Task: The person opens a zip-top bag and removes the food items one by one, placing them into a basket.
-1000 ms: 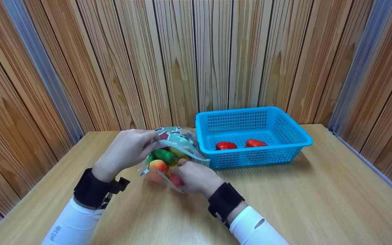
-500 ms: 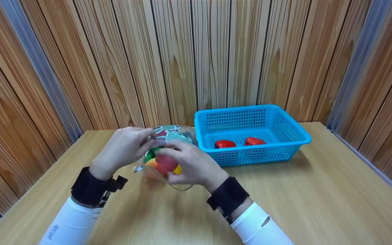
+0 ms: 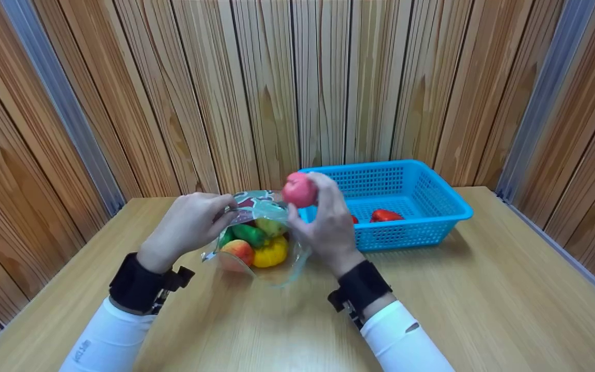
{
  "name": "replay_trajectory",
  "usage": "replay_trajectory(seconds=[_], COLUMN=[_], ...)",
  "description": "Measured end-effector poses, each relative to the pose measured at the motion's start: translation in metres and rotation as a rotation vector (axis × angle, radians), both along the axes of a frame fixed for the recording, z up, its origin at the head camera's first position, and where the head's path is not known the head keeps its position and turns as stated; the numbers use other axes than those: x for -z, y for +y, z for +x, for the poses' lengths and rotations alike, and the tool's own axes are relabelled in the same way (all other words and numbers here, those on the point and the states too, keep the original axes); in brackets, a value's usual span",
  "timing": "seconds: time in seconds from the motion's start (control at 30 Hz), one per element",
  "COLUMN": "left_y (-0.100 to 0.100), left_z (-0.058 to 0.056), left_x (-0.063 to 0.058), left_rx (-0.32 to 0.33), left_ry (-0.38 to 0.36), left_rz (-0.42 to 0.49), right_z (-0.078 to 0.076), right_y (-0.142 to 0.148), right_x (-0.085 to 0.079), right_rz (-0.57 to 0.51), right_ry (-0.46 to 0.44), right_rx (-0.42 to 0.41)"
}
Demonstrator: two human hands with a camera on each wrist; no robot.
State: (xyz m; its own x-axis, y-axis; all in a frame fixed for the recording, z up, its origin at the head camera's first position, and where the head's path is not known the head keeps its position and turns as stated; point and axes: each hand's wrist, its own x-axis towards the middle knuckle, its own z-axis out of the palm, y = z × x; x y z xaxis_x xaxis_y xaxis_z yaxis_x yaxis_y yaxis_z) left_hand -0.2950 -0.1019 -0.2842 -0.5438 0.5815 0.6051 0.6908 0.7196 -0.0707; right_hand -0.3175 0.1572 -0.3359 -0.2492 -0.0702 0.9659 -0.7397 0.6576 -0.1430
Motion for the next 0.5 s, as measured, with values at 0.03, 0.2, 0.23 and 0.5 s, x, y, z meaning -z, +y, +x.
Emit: replay_trajectory(seconds=[0.03, 0.2, 0.23, 0.5], left_y=[0.000, 0.001, 0.001, 0.001], left_z=[0.000, -0.001, -0.001, 0.000], left_x=[0.001, 0.002, 0.002, -0.001], left_rx=[0.007, 0.015, 0.012, -0.013], left_ry=[0.009, 0.029, 0.027, 0.004], left_rz=[0.006, 0.010, 0.009, -0.016], right_z=[-0.004, -0.020, -0.022, -0.028], right_y=[0.003, 0.017, 0.018, 0.028], right_x=[0.003, 0.017, 0.018, 0.023], right_rz=[-0.017, -0.038, -0.036, 0.026], right_ry=[-0.036, -0.202, -0.226, -0.406], right_rx=[0.039, 0.131, 0.145, 0.267])
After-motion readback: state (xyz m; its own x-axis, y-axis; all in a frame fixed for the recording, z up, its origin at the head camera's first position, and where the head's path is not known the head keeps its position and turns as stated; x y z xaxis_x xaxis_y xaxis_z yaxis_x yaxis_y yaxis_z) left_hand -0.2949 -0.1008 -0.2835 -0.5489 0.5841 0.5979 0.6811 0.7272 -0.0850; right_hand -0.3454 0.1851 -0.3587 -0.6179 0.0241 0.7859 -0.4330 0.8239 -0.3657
